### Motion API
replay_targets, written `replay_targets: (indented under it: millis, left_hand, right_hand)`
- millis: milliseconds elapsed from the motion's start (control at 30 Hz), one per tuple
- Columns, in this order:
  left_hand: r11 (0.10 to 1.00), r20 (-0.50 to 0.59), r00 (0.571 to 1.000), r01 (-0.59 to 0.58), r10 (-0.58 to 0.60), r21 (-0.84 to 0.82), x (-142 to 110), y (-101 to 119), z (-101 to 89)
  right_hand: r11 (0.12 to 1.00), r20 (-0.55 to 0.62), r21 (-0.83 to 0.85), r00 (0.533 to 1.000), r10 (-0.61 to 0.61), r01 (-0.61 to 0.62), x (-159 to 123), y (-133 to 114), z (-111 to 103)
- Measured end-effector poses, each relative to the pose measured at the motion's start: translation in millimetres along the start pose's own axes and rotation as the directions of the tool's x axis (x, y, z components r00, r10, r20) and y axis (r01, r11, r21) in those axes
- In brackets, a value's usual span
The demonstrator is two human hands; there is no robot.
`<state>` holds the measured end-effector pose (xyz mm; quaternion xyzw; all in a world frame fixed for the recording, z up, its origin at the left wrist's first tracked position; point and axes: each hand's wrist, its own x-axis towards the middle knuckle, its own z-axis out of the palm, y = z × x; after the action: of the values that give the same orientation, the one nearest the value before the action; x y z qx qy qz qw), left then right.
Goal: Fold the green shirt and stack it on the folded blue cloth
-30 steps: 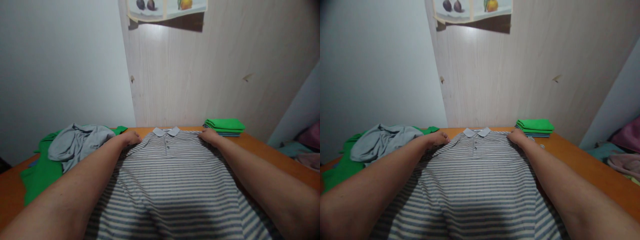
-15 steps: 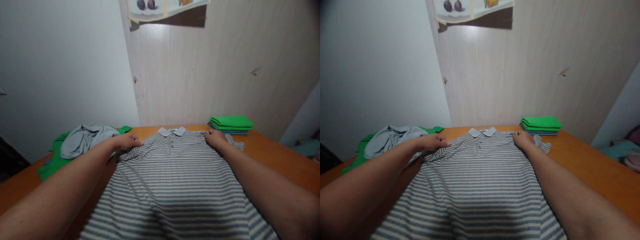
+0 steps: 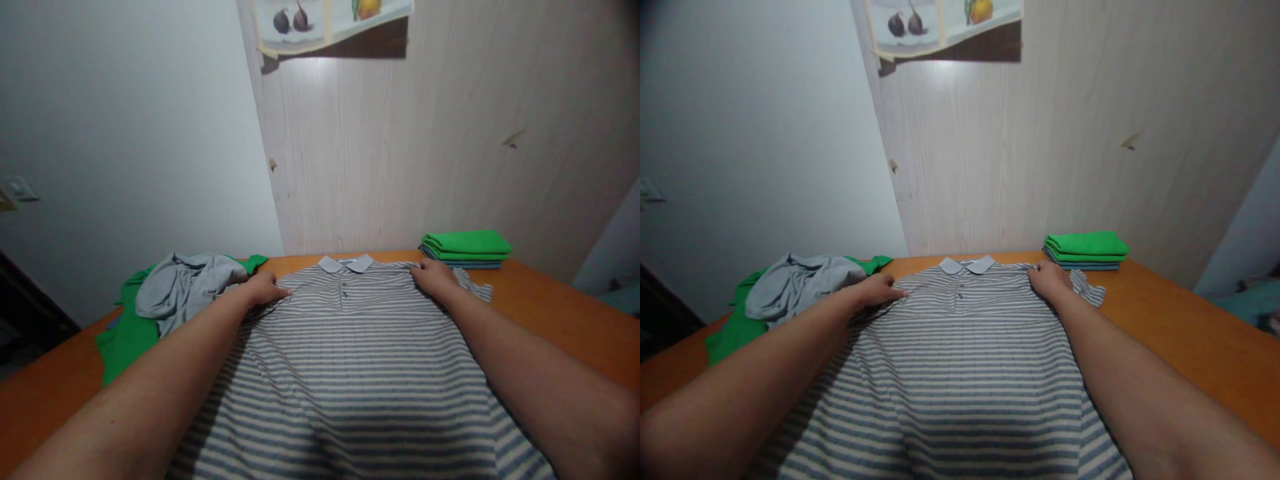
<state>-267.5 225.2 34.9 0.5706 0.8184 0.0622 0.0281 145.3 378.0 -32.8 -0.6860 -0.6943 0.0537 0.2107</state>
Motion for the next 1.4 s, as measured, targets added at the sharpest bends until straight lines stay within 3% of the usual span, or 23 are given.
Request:
replay_targets:
  millis: [133, 200, 267, 333, 367, 433, 500, 633, 700, 767, 867, 1033, 1167, 1400]
  left_hand:
    - [0.998, -0.13, 0.99, -0.049, 0.055, 0.048, -17, 28, 6.4]
    - [0.969, -0.15, 0.959, -0.232, 0.242, 0.084, -34, 41, 5.2]
    - [0.87, 0.039, 0.871, -0.492, 0.491, 0.027, -50, 50, 2.5]
    - [0.819, 0.159, 0.803, -0.562, 0.574, -0.118, -56, 53, -0.7]
    - [0.827, 0.147, 0.816, -0.536, 0.559, -0.167, -56, 51, -2.2]
    - [0.865, 0.02, 0.88, -0.462, 0.475, -0.196, -50, 45, -4.3]
    - [0.883, -0.058, 0.909, -0.414, 0.412, -0.221, -42, 37, -3.8]
    - [0.883, 0.1, 0.913, -0.349, 0.396, -0.313, -38, 31, 5.8]
    - [0.901, 0.156, 0.907, -0.343, 0.391, -0.265, -37, 31, 10.5]
    - [0.94, 0.142, 0.936, -0.297, 0.321, -0.166, -33, 28, 10.1]
    - [0.996, -0.01, 0.996, -0.092, 0.092, -0.017, -20, 11, -1.7]
    - [0.964, -0.186, 0.968, 0.203, -0.171, 0.171, -6, -32, -21.3]
    - [0.958, -0.263, 0.955, 0.195, -0.137, 0.209, 2, -30, -15.4]
    - [0.995, -0.033, 0.995, 0.098, -0.098, -0.011, 36, 7, 10.3]
  right_hand:
    - [1.0, 0.004, 0.008, 1.0, -0.005, 0.005, -2, -1, -2]
    - [1.0, -0.002, 0.015, 1.0, -0.004, 0.004, -2, -1, -3]
    - [1.0, -0.005, 0.017, 1.0, -0.006, 0.006, -3, -1, -3]
    - [1.0, -0.005, 0.013, 1.0, -0.007, 0.007, -3, -1, -2]
    - [1.0, -0.005, 0.011, 1.0, -0.007, 0.007, -3, -1, -2]
    - [1.0, -0.008, 0.014, 1.0, -0.01, 0.01, -3, -1, -2]
    - [1.0, -0.008, 0.021, 1.0, -0.017, 0.017, -3, -1, -2]
    - [0.999, 0.003, 0.033, 1.0, -0.018, 0.018, -2, -1, -2]
    - [0.999, -0.001, 0.038, 1.0, -0.014, 0.014, -1, 0, -1]
    - [0.999, -0.01, 0.049, 1.0, -0.008, 0.009, -1, 0, 0]
    - [0.998, -0.021, 0.069, 1.0, -0.003, 0.004, 0, 1, 0]
    - [0.997, -0.027, 0.078, 1.0, -0.013, 0.015, 2, 2, 1]
    - [0.996, -0.02, 0.086, 1.0, -0.014, 0.015, 2, 1, 1]
    - [0.981, -0.019, 0.194, 1.0, -0.007, 0.01, 5, 3, 2]
